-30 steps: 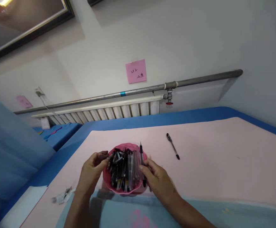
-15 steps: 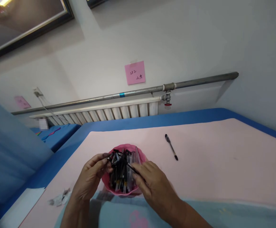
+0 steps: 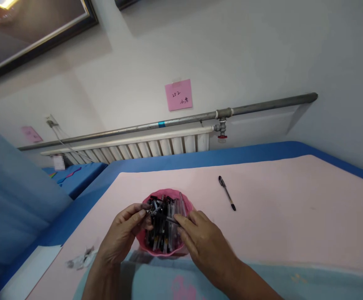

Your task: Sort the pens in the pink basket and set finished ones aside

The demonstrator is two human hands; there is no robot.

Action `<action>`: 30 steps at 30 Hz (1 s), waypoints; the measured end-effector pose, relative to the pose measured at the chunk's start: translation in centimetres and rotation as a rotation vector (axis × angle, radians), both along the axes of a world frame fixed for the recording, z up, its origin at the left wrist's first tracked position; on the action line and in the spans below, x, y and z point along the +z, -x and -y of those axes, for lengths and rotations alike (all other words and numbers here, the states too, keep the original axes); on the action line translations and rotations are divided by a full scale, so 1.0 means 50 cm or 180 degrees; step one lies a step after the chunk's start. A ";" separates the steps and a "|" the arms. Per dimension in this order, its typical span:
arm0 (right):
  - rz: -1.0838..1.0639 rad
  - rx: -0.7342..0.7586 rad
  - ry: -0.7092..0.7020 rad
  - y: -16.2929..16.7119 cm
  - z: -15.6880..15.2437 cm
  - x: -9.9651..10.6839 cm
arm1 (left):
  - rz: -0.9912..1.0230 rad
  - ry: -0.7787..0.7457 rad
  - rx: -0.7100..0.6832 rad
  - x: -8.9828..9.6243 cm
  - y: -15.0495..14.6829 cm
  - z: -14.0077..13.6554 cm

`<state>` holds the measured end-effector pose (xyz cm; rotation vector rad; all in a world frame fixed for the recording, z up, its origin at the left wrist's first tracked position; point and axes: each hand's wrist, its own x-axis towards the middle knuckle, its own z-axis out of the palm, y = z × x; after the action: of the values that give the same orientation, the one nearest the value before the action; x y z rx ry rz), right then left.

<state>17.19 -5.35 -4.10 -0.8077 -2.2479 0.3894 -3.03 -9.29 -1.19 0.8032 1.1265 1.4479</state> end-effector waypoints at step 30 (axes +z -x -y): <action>0.0216 0.0175 -0.0045 0.010 0.018 -0.002 | -0.0322 0.0258 0.0141 -0.007 -0.005 -0.007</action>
<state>16.69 -6.25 -4.19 -0.7637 -2.3374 0.3766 -2.80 -8.93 -1.56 0.8063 1.2785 1.4016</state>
